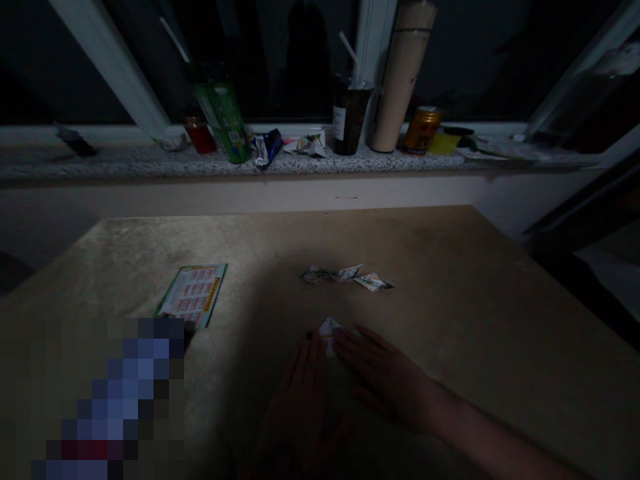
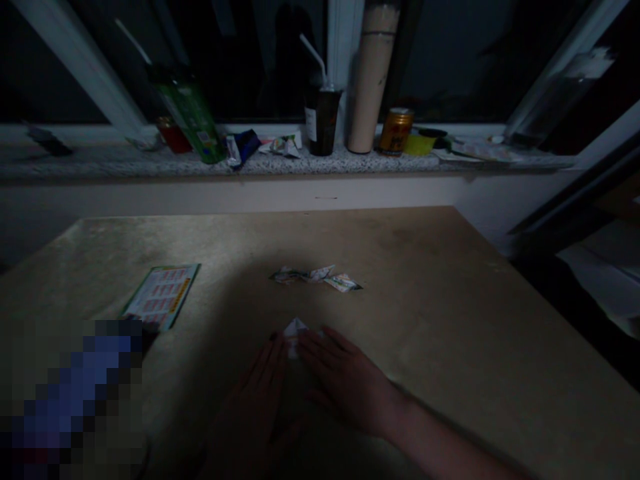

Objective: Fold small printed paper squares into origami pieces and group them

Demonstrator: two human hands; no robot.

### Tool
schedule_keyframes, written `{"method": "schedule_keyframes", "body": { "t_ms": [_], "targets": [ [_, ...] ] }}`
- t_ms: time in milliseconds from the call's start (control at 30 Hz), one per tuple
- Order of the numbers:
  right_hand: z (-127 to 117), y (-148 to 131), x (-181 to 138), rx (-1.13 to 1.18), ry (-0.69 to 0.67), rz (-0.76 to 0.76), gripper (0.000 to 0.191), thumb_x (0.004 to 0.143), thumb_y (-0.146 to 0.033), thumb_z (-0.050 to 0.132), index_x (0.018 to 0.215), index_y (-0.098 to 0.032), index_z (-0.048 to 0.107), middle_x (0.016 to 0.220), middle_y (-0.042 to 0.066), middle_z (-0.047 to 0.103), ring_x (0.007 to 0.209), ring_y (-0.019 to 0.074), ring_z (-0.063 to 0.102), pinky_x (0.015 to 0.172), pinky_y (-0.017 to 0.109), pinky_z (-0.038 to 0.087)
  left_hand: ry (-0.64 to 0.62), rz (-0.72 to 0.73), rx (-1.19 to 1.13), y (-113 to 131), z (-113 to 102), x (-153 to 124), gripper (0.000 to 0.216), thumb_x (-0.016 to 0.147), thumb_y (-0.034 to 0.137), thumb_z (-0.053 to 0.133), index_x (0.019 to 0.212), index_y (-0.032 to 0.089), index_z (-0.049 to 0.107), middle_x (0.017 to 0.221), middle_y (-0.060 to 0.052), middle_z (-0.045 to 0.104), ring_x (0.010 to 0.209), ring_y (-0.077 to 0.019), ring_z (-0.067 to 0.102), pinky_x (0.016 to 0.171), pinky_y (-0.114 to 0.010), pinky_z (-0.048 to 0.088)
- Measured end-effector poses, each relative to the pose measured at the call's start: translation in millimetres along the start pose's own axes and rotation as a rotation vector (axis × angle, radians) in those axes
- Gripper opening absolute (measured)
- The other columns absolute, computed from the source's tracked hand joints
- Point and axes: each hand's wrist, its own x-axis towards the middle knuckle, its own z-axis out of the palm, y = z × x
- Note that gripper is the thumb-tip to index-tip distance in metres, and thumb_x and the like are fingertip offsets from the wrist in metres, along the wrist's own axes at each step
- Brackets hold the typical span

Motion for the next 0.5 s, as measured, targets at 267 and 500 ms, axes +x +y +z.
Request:
{"method": "schedule_keyframes", "body": {
  "t_ms": [267, 500],
  "targets": [
    [1, -1, 0, -0.013, 0.039, 0.002, 0.056, 0.093, -0.039, 0.037, 0.141, -0.014, 0.024, 0.146, 0.008, 0.03, 0.135, 0.0172, 0.024, 0.114, 0.043, 0.006, 0.065, 0.005, 0.083, -3, 8, -6, 0.09, 0.075, 0.071, 0.038, 0.125, -0.003, 0.048, 0.132, -0.025, 0.046, 0.122, -0.0339, 0.041, 0.104, -0.039, 0.023],
    [-2, -2, 1, -0.087, 0.078, 0.026, 0.058, 0.089, -0.036, 0.047, 0.14, -0.017, 0.028, 0.149, 0.01, 0.019, 0.137, 0.0239, 0.015, 0.111, 0.051, 0.01, 0.063, -0.054, 0.114, -3, 9, -12, 0.089, 0.074, 0.067, 0.04, 0.128, -0.005, 0.043, 0.133, -0.027, 0.044, 0.125, -0.0356, 0.037, 0.104, -0.041, 0.024]
  ]
}}
